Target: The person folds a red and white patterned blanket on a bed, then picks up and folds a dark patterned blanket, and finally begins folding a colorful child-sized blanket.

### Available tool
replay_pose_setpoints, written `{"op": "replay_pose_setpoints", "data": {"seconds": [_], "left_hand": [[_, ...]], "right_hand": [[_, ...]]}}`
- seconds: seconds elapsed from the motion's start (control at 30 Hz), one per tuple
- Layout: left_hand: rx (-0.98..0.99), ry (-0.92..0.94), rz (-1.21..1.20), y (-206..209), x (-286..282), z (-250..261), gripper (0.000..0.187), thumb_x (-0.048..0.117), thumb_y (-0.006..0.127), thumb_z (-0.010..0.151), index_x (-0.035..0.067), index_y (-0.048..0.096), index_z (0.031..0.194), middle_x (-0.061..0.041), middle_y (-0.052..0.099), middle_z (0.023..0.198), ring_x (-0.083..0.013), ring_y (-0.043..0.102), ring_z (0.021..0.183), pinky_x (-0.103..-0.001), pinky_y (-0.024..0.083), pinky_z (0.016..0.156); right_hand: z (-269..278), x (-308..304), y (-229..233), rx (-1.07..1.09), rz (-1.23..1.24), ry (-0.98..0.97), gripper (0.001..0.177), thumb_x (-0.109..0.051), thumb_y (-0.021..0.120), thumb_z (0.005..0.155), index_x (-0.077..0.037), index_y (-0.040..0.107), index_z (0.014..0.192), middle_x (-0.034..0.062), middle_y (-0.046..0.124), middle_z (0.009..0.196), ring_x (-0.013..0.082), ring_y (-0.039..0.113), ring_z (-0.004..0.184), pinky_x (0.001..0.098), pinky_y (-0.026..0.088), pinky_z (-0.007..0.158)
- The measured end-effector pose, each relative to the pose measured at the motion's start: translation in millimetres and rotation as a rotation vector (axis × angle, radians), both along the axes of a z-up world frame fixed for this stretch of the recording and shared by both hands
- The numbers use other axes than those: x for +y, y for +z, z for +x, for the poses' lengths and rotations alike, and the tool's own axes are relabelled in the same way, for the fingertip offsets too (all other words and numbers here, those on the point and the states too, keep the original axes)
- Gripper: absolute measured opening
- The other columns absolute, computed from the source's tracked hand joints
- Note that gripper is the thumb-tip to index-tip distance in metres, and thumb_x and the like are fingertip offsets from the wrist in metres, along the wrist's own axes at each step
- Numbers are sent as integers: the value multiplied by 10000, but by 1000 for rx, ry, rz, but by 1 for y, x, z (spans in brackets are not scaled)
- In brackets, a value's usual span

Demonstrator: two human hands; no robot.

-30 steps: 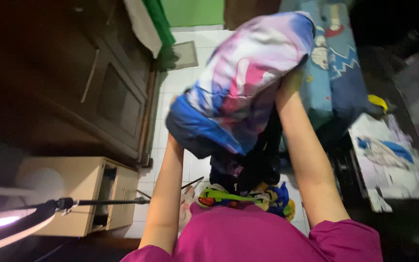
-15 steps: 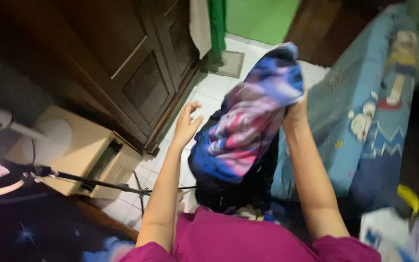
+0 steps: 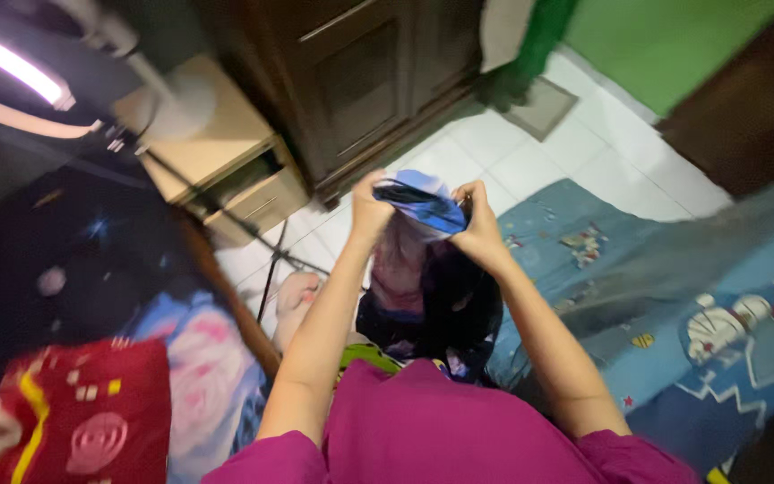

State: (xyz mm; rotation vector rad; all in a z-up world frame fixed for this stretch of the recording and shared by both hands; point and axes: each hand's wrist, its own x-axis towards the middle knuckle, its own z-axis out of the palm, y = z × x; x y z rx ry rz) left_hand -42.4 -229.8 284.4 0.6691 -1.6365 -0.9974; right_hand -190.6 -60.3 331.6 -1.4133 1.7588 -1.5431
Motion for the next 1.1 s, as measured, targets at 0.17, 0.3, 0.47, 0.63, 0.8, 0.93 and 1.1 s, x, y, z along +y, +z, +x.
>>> {"op": "replay_pose_setpoints", "data": {"seconds": [0.17,0.3,0.47,0.63,0.8,0.93,1.1], "left_hand": [[193,-25,319,62,36,86,396,-172,583,595,0,647,946,2,595,862,-122,593,822,-238,501,719],[458,124,281,114,50,160,454,-189,495,580,53,635,937,15,603,862,-124,607,806,-248,513,655],[590,297,59,102,42,277,395,-252,471,691,52,603,905,-11,589,861,-115,577,791,-274,478,684],[767,505,155,64,55,371,603,-238,481,693,47,592,1212,-41,615,1106,-146,634,1007,-282,529,893],[642,758,205,41,95,456,677,-187,568,726,-10,537,1379,-76,613,1282,-182,636,1177,-295,512,1064],[343,819,130,56,144,503,626,-123,728,799,-49,473,1366,-88,591,1255,-197,609,1198,-310,515,1068],[70,555,387,115,215,492,1233,138,908,603,116,253,1648,-134,536,1236,-288,493,1016,-392,448,942]], "right_hand": [[64,-6,-94,559,159,-119,737,-202,861,618,-34,555,1266,182,572,1153,414,564,1078,497,493,872],[91,-9,-175,468,310,-252,676,-216,834,666,-59,604,1282,202,621,1183,448,568,1080,548,471,881],[84,-36,-234,81,267,-286,491,-15,576,720,5,700,1195,248,717,1093,412,682,1032,478,518,967],[57,-116,-132,-302,-133,-299,211,-44,538,945,30,701,1058,108,720,991,182,652,876,370,579,802],[128,-114,66,-423,-513,199,222,-150,508,1070,-13,644,959,83,701,877,173,677,780,317,571,718],[216,-123,170,-92,-653,451,273,-206,514,1081,7,679,1035,78,696,897,183,679,804,323,555,736],[364,-92,173,281,-539,679,290,-253,731,818,4,674,938,167,691,858,306,719,827,395,540,748]]}}
